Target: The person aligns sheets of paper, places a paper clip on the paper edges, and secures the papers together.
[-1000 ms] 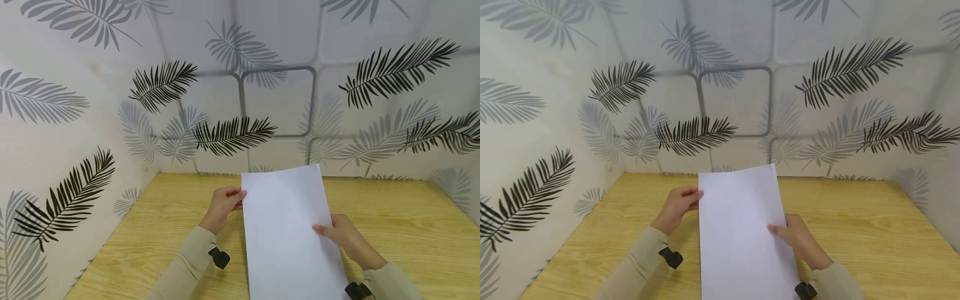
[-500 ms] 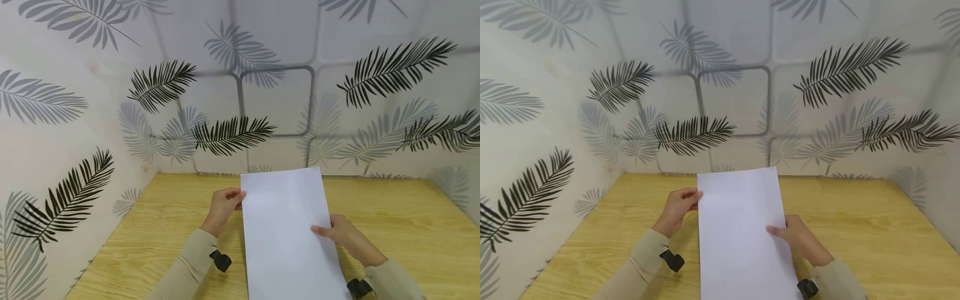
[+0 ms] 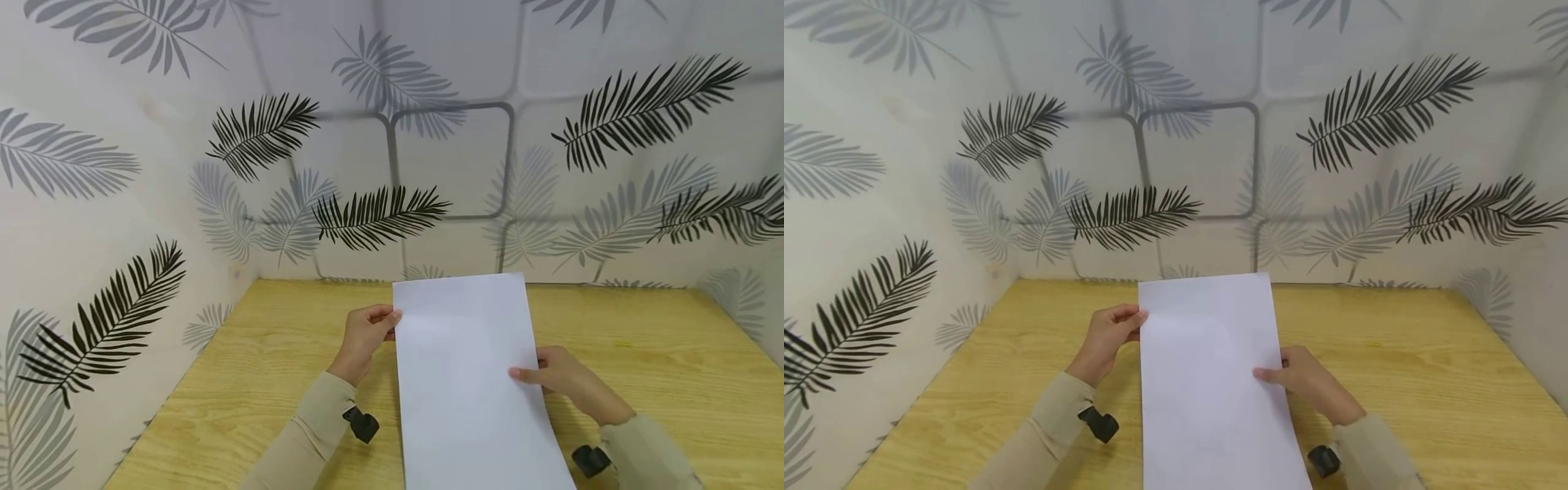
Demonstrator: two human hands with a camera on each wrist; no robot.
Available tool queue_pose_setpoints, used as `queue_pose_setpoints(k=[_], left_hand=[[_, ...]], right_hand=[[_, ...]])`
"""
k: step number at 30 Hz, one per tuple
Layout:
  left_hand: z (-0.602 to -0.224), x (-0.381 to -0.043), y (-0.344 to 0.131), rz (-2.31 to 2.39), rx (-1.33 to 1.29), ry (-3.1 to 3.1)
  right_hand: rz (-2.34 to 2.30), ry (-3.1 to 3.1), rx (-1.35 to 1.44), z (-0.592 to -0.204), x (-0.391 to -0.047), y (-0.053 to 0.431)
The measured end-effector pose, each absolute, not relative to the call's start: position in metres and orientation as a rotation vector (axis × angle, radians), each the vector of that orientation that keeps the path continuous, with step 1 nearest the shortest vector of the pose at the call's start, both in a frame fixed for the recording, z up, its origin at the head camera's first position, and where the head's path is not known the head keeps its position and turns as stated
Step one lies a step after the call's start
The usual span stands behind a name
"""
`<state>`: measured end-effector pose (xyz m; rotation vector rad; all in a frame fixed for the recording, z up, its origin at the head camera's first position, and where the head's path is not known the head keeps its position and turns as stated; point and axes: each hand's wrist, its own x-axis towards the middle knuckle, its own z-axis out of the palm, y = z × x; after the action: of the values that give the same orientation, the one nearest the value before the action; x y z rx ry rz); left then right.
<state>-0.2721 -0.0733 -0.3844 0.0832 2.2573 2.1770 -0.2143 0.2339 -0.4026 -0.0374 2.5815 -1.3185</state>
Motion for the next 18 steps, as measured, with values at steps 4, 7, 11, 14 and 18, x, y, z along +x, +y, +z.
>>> queue_pose_setpoints(k=[4, 7, 11, 14, 18], left_hand=[[-0.385, -0.273, -0.074, 2.182, 0.091, 2.263], [-0.385, -0.273, -0.074, 2.185, 0.093, 2.264], [-0.386, -0.272, -0.074, 2.186, 0.092, 2.263], [-0.387, -0.272, -0.074, 2.19, 0.088, 2.261], [-0.389, -0.273, -0.075, 2.194, 0.081, 2.257]], right_hand=[[-1.359, 2.543, -0.067, -0.401, -0.216, 0.238], [-1.391, 2.52, -0.073, -0.401, -0.217, 0.242], [-1.383, 2.51, -0.075, -0.4, -0.218, 0.25], [-1.37, 2.5, -0.115, -0.399, -0.219, 0.255], [-1.357, 2.488, -0.202, -0.397, -0.218, 0.263]])
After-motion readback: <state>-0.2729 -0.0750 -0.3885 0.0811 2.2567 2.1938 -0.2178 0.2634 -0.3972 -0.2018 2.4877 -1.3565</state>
